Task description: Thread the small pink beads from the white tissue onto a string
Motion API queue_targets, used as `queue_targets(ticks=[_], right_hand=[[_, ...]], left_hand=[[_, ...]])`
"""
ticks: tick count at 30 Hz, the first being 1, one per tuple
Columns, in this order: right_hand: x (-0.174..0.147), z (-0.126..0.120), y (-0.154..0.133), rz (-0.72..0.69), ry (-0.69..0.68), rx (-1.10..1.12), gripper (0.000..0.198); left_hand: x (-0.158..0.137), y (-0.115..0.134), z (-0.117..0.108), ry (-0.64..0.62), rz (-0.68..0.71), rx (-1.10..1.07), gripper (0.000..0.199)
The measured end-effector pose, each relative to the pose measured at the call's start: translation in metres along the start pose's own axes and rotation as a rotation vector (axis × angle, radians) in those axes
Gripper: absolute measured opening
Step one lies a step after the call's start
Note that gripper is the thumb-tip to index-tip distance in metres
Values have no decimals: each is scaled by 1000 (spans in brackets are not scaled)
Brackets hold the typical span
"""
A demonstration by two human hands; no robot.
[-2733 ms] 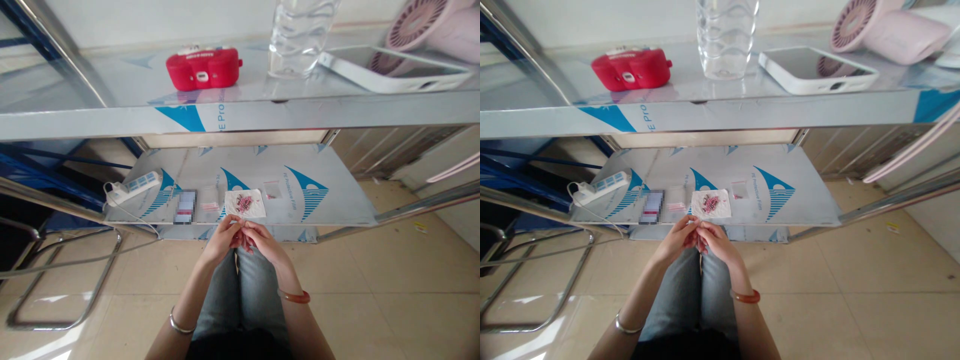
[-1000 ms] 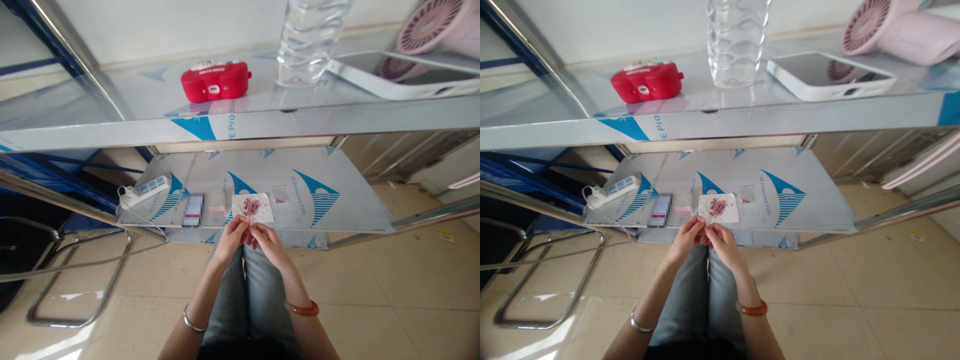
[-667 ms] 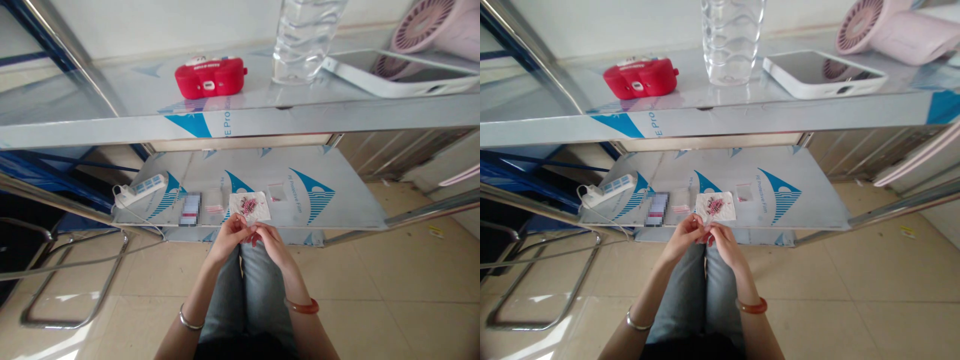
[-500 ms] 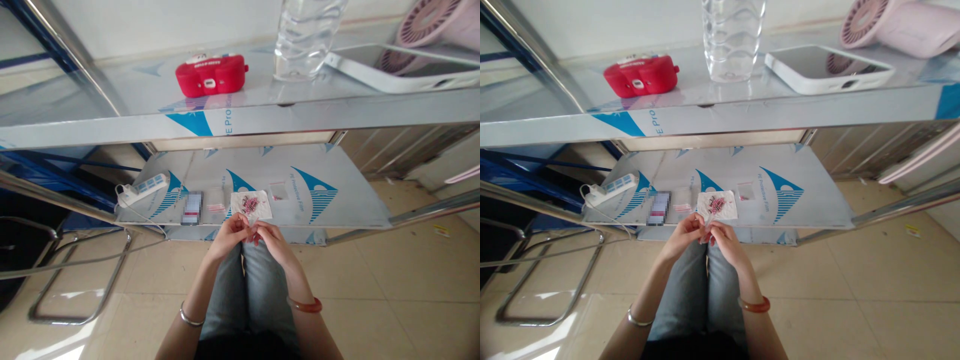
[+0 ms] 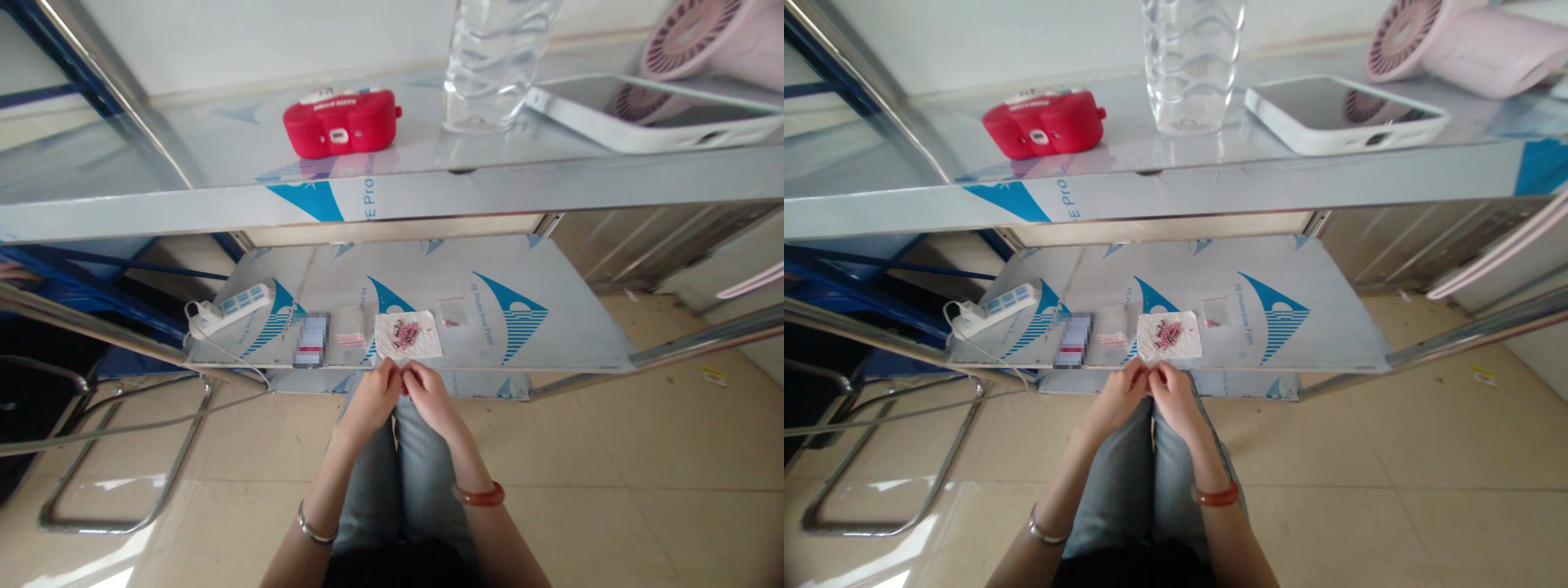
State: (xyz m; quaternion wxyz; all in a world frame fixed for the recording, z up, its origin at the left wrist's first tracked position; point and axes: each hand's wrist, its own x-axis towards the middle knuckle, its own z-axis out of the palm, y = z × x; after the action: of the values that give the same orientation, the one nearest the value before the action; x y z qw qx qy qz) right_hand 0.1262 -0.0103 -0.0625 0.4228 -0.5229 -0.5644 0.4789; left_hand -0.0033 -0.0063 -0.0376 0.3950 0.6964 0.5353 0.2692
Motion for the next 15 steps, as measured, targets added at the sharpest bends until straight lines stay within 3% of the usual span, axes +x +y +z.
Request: queue_targets(ticks=[7, 15], right_hand=[[4, 12, 13, 7, 16, -198, 23], [1, 24, 7, 107, 101, -406, 24]], left_hand=[[0, -5, -2, -15, -53, 263, 17], [0, -8, 6, 61, -147, 346, 17]])
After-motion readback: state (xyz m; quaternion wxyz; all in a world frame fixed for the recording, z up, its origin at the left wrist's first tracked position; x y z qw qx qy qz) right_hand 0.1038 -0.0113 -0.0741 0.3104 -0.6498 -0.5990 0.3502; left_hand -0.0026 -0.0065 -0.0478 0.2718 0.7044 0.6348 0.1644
